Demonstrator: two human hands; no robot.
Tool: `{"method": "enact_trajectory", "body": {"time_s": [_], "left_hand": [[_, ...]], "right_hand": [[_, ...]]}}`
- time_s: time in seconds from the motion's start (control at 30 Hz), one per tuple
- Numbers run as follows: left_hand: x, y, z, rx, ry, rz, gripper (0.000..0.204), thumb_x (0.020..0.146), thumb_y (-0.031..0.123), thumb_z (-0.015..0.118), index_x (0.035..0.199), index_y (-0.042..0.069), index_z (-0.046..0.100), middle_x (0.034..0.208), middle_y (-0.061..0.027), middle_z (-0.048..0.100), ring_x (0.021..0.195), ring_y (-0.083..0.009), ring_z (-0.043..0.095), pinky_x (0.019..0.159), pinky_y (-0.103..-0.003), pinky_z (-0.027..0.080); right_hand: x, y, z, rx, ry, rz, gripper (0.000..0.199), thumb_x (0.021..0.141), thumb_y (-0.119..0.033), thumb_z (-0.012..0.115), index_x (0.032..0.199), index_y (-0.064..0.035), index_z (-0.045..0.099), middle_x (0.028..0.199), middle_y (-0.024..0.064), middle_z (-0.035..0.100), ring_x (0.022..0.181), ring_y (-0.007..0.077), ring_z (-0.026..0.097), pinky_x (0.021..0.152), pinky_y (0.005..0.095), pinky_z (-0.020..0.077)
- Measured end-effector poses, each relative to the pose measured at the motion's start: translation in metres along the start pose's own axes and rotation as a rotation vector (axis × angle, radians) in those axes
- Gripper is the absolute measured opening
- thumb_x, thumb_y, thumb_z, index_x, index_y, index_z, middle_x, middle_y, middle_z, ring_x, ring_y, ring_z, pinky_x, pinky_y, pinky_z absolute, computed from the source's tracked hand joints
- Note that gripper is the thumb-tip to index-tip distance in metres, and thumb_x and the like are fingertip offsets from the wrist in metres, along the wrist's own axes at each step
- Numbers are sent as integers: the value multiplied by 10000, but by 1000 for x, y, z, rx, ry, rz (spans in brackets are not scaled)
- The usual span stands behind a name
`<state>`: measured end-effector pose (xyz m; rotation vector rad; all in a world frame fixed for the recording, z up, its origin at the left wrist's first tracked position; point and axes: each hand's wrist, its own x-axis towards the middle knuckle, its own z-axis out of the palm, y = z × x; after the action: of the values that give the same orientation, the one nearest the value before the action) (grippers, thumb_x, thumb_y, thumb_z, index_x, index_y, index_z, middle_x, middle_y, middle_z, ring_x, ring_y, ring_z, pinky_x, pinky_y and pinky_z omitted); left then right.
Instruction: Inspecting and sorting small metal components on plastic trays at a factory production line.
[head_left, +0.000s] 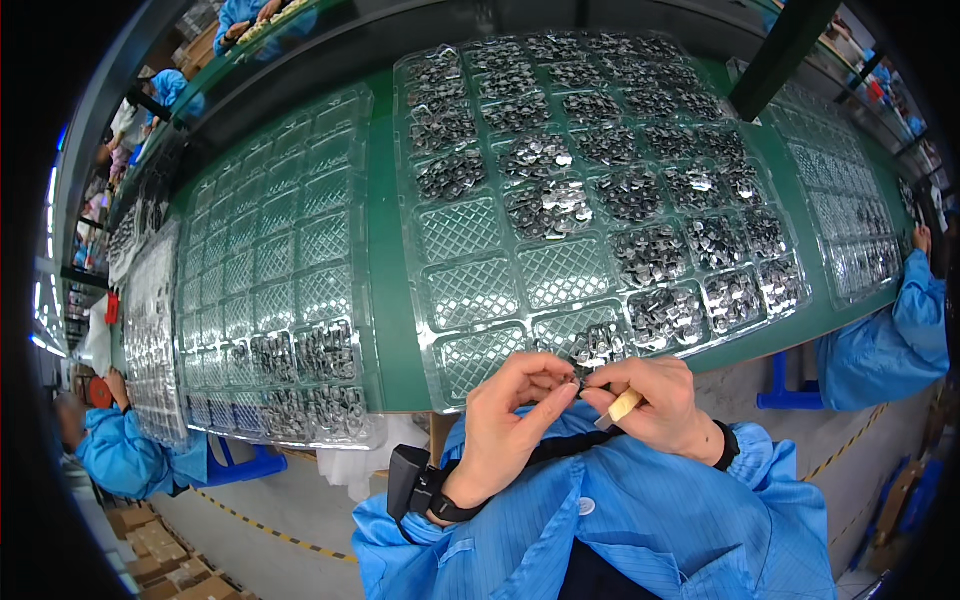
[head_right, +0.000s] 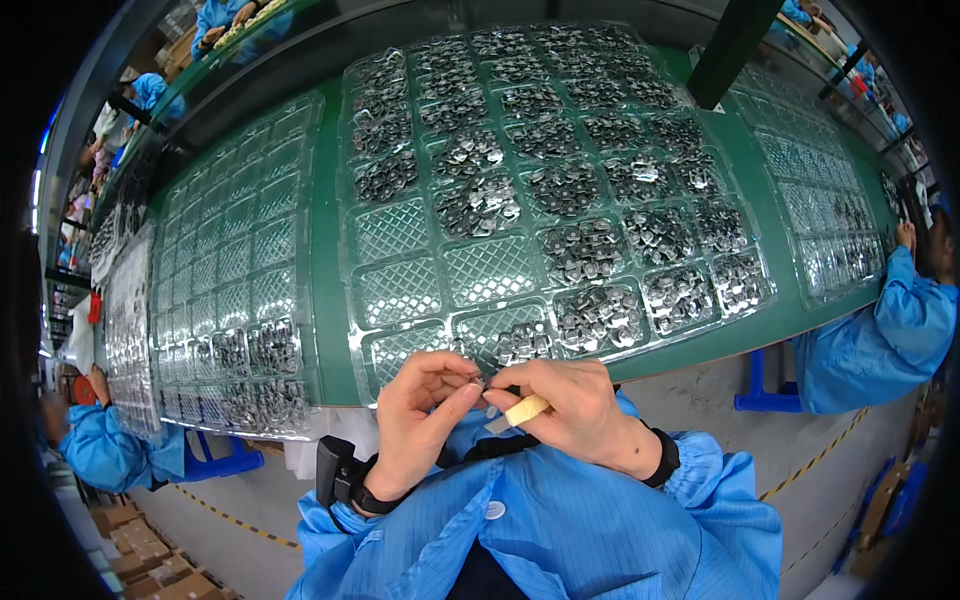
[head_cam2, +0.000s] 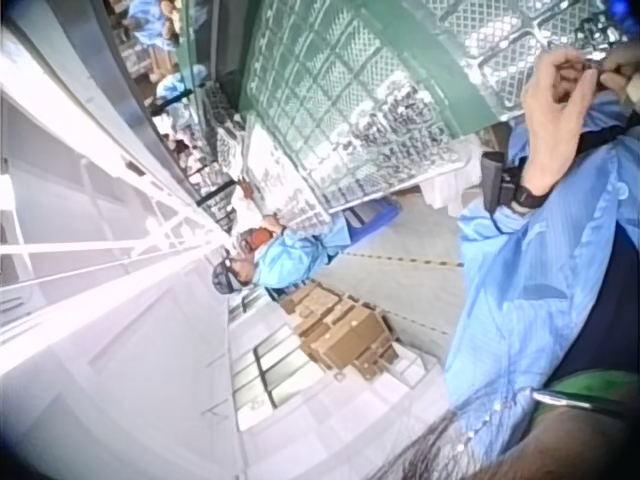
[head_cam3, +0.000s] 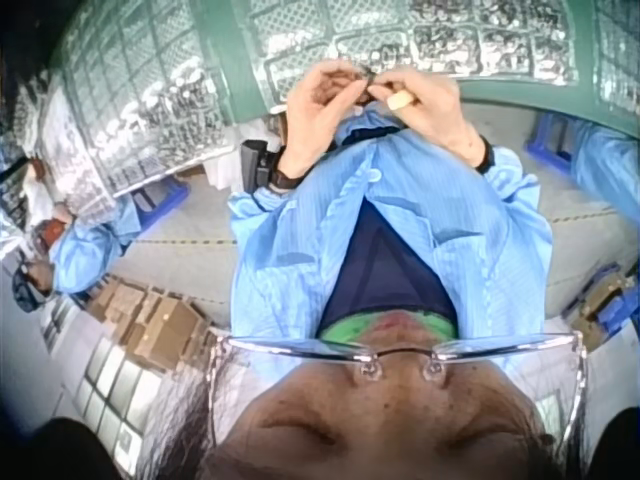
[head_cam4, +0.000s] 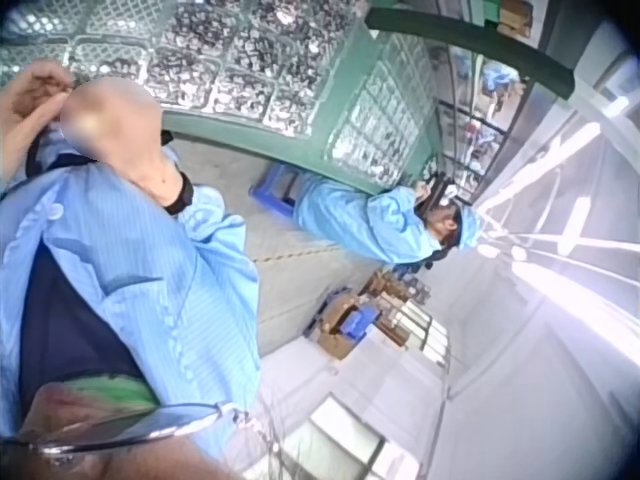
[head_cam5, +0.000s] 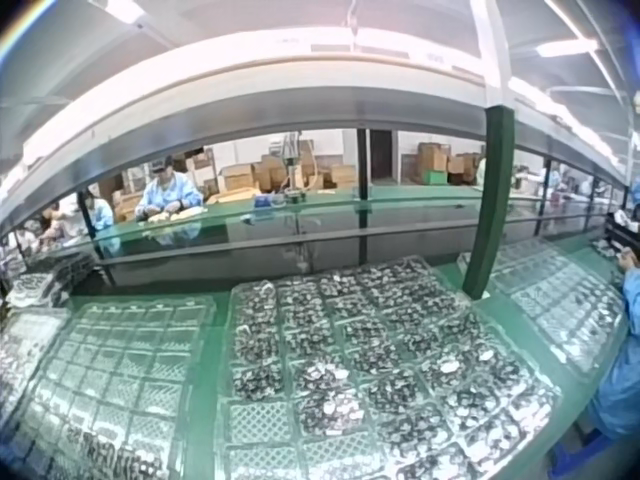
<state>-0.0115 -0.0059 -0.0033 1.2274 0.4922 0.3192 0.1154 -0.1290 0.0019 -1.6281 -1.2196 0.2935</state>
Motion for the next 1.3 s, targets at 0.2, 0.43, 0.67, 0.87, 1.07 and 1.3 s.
{"method": "enact_trajectory", "body": {"time_s": [0.2, 0.43, 0.67, 0.87, 1.07, 1.3], "left_hand": [[8, 7, 0, 570, -78, 328, 422, 776, -9, 623, 1187, 22, 530, 1027, -116, 605, 826, -181, 636, 700, -262, 524], [4, 16, 11, 559, -65, 267, 572, 669, -95, 585, 1219, 49, 528, 994, -133, 602, 849, -196, 614, 740, -280, 507], [4, 17, 7, 705, -172, 274, 462, 777, -64, 559, 1226, 31, 503, 949, -145, 599, 807, -234, 614, 685, -300, 489], [2, 14, 8, 604, -155, 204, 261, 802, -37, 528, 1058, -32, 581, 855, -142, 635, 698, -181, 623, 614, -263, 472], [2, 5, 8, 474, -193, 129, 215, 869, 45, 530, 1062, -44, 567, 829, -126, 656, 754, -157, 660, 647, -246, 516], [3, 8, 5, 498, -203, 118, 192, 879, 28, 504, 1042, -46, 573, 806, -119, 656, 743, -152, 656, 635, -244, 511]], "right_hand": [[5, -3, -3, -2, -19, 154, 140, 735, -100, 703, 806, -36, 600, 701, 72, 639, 559, 166, 622, 468, 254, 458], [4, 2, 6, 73, -6, 96, 134, 706, -70, 687, 780, -50, 576, 712, 63, 640, 619, 203, 645, 498, 279, 486], [1, 1, -2, 148, -37, 174, 188, 706, -61, 695, 806, -53, 536, 722, 54, 618, 581, 163, 611, 479, 255, 444], [-1, 4, -6, 361, -93, 306, 236, 735, -139, 738, 894, -53, 585, 771, 22, 632, 658, 71, 607, 529, 197, 445], [-2, 4, -8, 321, -67, 358, 181, 734, -87, 728, 842, -18, 601, 764, 44, 633, 688, 77, 602, 558, 201, 460], [-1, 5, -6, 450, -93, 439, 129, 754, -74, 701, 839, -23, 618, 775, 37, 634, 714, 68, 594, 591, 202, 459]]}}
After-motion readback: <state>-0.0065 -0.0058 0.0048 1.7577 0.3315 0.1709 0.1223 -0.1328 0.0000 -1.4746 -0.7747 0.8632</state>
